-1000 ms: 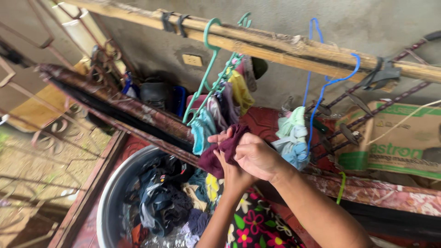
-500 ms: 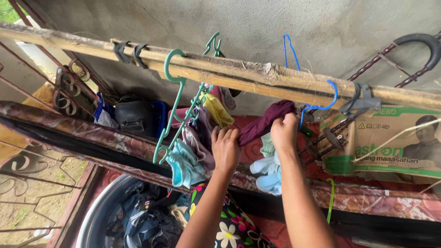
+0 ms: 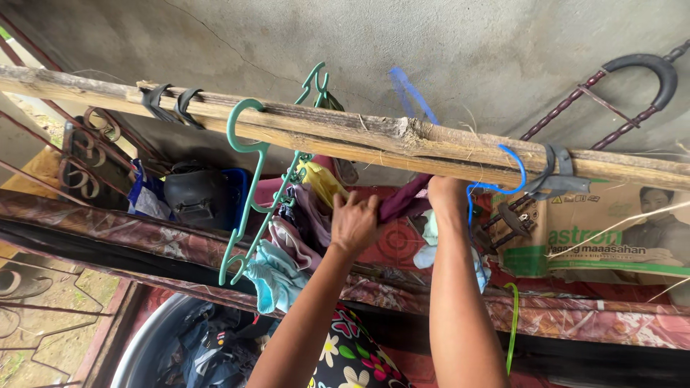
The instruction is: The person sits on a tiled floor and repeatedly picks wet garments from a metal basin, wrings them, and hangs them on plastic hangers attached to a bamboo rod. The garments include small items such as socks and underwear.
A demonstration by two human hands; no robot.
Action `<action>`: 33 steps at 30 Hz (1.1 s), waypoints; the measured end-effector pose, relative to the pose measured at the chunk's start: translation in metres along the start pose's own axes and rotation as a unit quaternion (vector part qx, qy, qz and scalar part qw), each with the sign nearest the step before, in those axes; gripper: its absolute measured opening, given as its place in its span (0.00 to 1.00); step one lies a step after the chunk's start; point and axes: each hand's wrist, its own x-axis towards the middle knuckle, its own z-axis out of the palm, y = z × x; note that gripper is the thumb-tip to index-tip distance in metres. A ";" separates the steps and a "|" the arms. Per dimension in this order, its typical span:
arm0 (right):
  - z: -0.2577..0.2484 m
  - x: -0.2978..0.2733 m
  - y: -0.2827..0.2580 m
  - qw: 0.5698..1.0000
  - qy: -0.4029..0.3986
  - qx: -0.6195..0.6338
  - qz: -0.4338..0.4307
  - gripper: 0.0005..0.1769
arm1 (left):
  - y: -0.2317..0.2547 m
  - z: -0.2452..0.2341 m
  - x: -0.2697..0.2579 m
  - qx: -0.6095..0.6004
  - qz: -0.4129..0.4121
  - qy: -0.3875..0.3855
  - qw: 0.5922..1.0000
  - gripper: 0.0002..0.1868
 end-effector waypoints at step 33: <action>-0.051 -0.087 -0.048 0.964 -0.239 0.107 0.041 0.17 | 0.029 0.040 -0.060 -0.857 -0.222 0.177 0.431 0.34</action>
